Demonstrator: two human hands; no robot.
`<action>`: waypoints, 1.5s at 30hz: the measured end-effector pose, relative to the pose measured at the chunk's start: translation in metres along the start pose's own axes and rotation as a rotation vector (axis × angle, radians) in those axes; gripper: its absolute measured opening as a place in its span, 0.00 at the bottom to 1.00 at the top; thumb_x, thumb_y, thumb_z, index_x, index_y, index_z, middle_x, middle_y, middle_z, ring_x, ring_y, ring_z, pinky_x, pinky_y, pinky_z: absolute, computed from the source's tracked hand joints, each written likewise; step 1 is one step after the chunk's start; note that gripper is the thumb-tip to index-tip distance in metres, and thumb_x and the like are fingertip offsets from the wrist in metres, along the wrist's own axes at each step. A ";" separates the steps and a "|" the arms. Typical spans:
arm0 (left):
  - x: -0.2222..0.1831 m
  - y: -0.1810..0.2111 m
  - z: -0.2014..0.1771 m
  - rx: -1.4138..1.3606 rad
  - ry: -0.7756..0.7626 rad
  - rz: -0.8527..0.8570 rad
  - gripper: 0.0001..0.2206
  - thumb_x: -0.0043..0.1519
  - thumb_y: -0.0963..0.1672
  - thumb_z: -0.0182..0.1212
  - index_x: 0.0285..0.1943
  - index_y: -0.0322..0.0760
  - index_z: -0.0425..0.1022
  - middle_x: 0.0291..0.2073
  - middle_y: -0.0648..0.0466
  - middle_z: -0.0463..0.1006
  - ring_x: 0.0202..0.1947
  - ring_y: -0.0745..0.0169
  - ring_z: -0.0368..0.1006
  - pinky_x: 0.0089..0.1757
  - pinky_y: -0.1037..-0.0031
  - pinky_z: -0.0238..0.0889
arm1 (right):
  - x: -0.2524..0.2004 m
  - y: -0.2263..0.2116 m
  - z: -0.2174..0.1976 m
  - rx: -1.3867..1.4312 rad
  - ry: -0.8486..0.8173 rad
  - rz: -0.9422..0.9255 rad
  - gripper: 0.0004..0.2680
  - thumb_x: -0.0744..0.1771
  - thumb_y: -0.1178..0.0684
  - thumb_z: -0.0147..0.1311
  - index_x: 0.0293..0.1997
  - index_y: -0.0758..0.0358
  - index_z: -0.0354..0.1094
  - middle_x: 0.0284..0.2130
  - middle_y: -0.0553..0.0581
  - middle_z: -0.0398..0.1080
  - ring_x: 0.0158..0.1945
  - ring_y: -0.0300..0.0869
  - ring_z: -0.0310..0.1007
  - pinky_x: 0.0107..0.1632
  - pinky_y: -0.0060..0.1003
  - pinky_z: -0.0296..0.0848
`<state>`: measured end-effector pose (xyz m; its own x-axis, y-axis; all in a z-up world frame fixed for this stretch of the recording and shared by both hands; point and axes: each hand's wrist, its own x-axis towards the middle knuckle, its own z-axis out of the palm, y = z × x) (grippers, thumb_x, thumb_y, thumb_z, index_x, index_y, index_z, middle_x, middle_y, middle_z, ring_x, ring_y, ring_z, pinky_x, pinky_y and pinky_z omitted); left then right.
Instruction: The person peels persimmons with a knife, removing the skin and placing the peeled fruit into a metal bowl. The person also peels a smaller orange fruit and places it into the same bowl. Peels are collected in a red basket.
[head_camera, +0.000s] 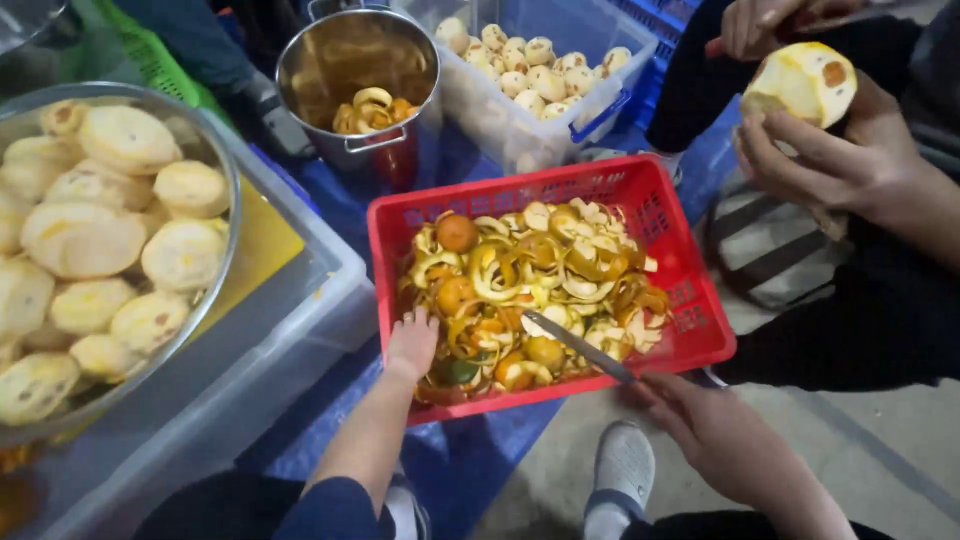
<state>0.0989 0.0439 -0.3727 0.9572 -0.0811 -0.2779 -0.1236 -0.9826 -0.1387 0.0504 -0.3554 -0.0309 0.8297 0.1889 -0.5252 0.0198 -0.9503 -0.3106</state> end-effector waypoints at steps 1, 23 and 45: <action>0.003 -0.003 0.003 0.059 -0.014 -0.004 0.17 0.59 0.41 0.58 0.59 0.41 0.70 0.55 0.42 0.66 0.52 0.41 0.69 0.45 0.59 0.70 | 0.002 -0.003 -0.001 0.015 -0.002 0.058 0.18 0.66 0.38 0.46 0.65 0.32 0.65 0.52 0.44 0.81 0.54 0.46 0.81 0.57 0.39 0.74; -0.113 -0.003 -0.320 -2.113 0.056 -0.340 0.28 0.57 0.44 0.71 0.63 0.51 0.58 0.59 0.45 0.63 0.53 0.38 0.73 0.41 0.53 0.78 | -0.019 -0.050 -0.017 0.648 0.516 -0.247 0.14 0.67 0.47 0.57 0.59 0.49 0.72 0.35 0.55 0.80 0.43 0.48 0.82 0.49 0.48 0.77; -0.142 0.024 -0.377 -2.833 0.980 -0.209 0.11 0.60 0.46 0.57 0.51 0.46 0.73 0.44 0.51 0.77 0.46 0.55 0.74 0.46 0.62 0.68 | -0.016 -0.107 0.028 0.535 0.413 -0.367 0.10 0.68 0.47 0.46 0.39 0.53 0.77 0.19 0.55 0.73 0.25 0.45 0.73 0.32 0.40 0.71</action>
<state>0.0591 -0.0307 0.0217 0.7995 0.5620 -0.2121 -0.4353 0.7853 0.4401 0.0193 -0.2502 -0.0114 0.9651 0.2616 -0.0086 0.1490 -0.5759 -0.8038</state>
